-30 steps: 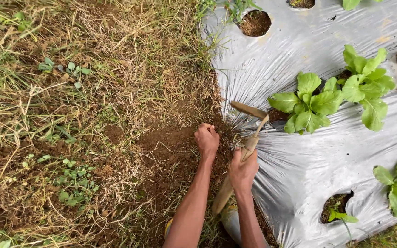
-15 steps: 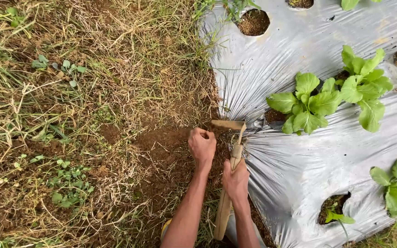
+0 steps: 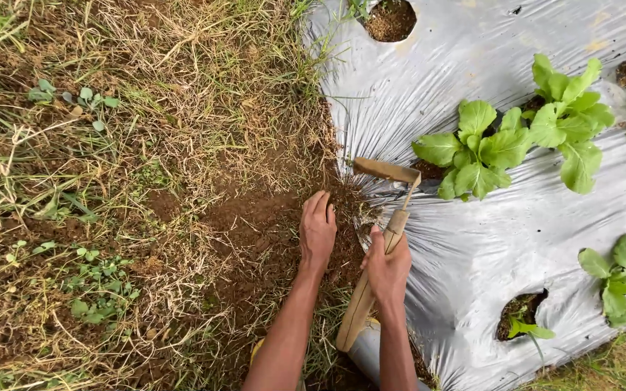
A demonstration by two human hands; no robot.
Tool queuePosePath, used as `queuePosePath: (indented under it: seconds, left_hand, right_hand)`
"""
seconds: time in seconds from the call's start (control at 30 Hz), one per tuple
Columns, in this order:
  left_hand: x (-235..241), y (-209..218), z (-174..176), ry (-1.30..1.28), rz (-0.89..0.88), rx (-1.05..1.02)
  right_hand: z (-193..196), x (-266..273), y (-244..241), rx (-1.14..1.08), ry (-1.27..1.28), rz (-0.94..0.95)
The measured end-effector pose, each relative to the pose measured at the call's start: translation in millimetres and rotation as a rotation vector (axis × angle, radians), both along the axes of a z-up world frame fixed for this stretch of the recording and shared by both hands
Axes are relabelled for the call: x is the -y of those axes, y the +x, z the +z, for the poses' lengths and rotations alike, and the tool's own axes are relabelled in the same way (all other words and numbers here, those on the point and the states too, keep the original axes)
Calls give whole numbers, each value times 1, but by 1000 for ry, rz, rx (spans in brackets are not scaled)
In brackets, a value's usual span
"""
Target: The person uses a hoe to remove weeds from the soil next to a plastic-covered garden bed. They repeatedly strike the ground and pull away the uprooted weeds by hand.
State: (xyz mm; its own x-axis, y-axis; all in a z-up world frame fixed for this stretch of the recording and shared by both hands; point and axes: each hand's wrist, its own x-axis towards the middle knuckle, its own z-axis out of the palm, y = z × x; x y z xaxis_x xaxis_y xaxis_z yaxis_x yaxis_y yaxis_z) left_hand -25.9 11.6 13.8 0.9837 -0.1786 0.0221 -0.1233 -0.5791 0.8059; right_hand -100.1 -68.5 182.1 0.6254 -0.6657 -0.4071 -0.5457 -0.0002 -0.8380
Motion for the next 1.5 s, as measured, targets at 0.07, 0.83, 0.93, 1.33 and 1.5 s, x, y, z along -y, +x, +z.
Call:
queuePosePath:
  seconds: [0.07,0.83,0.93,1.33,1.5]
  left_hand:
    - [1,-5,-5,41,15,20]
    - [4,-13,-6,-34,278,-81]
    - [9,-6,-10,-26,295,-69]
    - [14,7,-21,-88,396,-213]
    - [12,1,-17,-152,421,-276]
  right_hand:
    - [-21,-8,0,-18,0,14]
    - [-42,-18,-11,-153,-143,48]
    - [-62,-16,-15,-267,-247,245]
    - [-47,-19,-14,-301,-46,178]
    - [6,-18,0,-197,-112,15]
